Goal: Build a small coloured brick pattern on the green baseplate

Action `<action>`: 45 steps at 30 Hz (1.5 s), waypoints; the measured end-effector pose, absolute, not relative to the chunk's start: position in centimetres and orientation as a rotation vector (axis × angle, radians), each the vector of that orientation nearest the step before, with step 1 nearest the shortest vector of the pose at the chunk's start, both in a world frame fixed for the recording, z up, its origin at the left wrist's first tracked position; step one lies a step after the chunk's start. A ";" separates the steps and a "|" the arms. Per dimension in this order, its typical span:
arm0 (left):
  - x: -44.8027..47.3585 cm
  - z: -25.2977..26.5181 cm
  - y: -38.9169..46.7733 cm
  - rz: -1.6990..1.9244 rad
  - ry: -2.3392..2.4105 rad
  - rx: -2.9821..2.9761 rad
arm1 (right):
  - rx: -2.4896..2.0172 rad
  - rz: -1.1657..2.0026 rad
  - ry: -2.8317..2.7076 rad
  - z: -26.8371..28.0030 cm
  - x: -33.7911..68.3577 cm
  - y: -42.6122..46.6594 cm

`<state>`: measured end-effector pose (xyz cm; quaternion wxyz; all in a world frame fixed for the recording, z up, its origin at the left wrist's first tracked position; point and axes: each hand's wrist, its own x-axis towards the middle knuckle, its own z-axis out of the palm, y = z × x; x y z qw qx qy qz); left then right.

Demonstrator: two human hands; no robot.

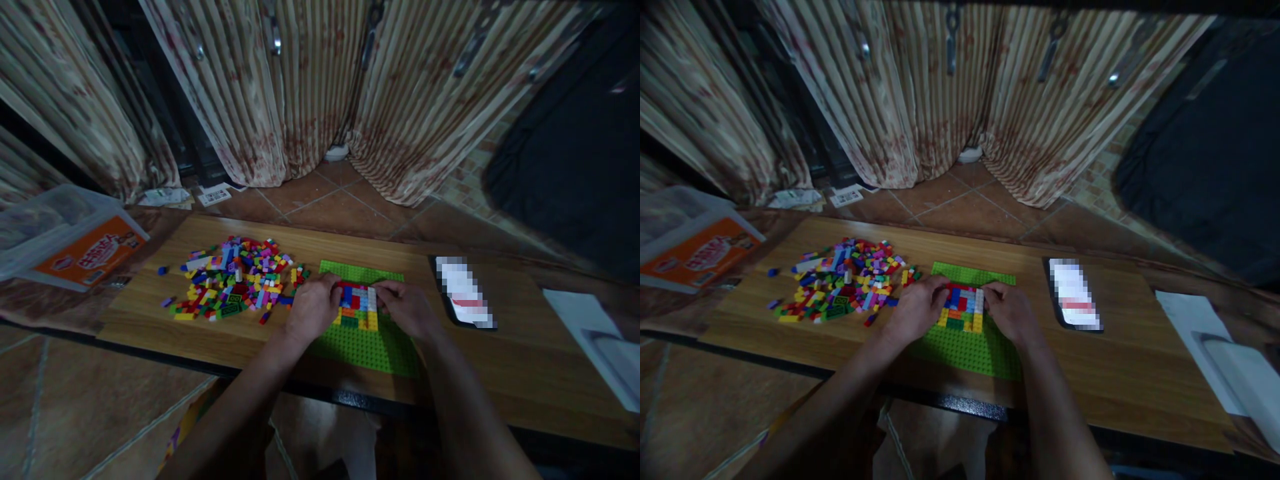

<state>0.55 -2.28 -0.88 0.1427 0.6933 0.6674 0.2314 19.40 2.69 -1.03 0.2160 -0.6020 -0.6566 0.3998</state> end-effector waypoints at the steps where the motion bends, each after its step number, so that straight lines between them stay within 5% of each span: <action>1: 0.6 -0.9 -2.3 0.662 1.927 2.001 | -1.674 1.115 -1.804 -0.9 19.4 2.7; 45: 0.4 -0.3 -2.7 0.664 1.874 1.957 | -1.615 1.209 -1.881 -0.9 19.9 2.6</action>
